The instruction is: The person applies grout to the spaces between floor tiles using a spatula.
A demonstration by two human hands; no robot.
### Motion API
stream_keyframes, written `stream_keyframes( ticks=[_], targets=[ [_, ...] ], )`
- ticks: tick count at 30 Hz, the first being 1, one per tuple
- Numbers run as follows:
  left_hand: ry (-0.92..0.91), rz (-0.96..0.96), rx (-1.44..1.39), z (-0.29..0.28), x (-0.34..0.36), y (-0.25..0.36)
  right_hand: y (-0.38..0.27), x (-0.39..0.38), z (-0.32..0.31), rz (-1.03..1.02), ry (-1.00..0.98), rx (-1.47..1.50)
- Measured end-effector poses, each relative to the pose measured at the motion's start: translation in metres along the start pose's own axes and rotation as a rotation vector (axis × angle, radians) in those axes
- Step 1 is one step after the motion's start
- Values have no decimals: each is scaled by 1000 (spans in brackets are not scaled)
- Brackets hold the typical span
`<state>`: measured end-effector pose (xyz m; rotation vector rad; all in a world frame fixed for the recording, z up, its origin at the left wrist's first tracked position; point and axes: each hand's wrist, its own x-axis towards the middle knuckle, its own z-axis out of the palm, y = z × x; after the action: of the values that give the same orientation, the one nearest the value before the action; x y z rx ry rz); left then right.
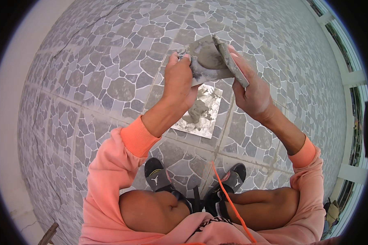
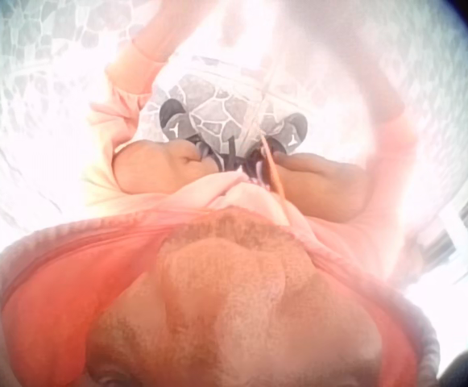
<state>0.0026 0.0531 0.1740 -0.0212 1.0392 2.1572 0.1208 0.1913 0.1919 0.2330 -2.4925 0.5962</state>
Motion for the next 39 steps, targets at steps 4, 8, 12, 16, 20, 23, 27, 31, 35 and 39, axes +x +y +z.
stream_keyframes(
  ticks=[4, 8, 12, 16, 20, 23, 27, 31, 35, 39],
  targets=[
    [-9, 18, 17, 1, -1, 0, 10, -2, 7, -41, 10, -52],
    [3, 27, 40, -7, 3, -3, 19, -10, 17, -98, 25, -105],
    [-1, 37, 25, -13, 7, -10, 31, -23, 25, -56, -3, -150],
    [38, 48, 116, -19, 12, -16, 49, -35, 30, -12, -25, -233],
    [45, 10, 164, -18, 13, -15, 68, -56, 27, 6, -68, -298],
    [64, 69, 175, -10, 11, -9, 72, -68, 19, 153, -194, -261],
    [55, 60, 240, -9, 9, -2, 79, -73, 5, 918, -296, 458],
    [30, 108, 239, -22, 14, -3, 82, -70, 2, 1101, 31, 1217],
    [-50, 141, 246, -31, 16, -6, 84, -74, -2, 1161, 79, 1389],
    [-45, 130, 271, -32, 14, -6, 80, -76, -6, 1068, 34, 1594]
  ],
)
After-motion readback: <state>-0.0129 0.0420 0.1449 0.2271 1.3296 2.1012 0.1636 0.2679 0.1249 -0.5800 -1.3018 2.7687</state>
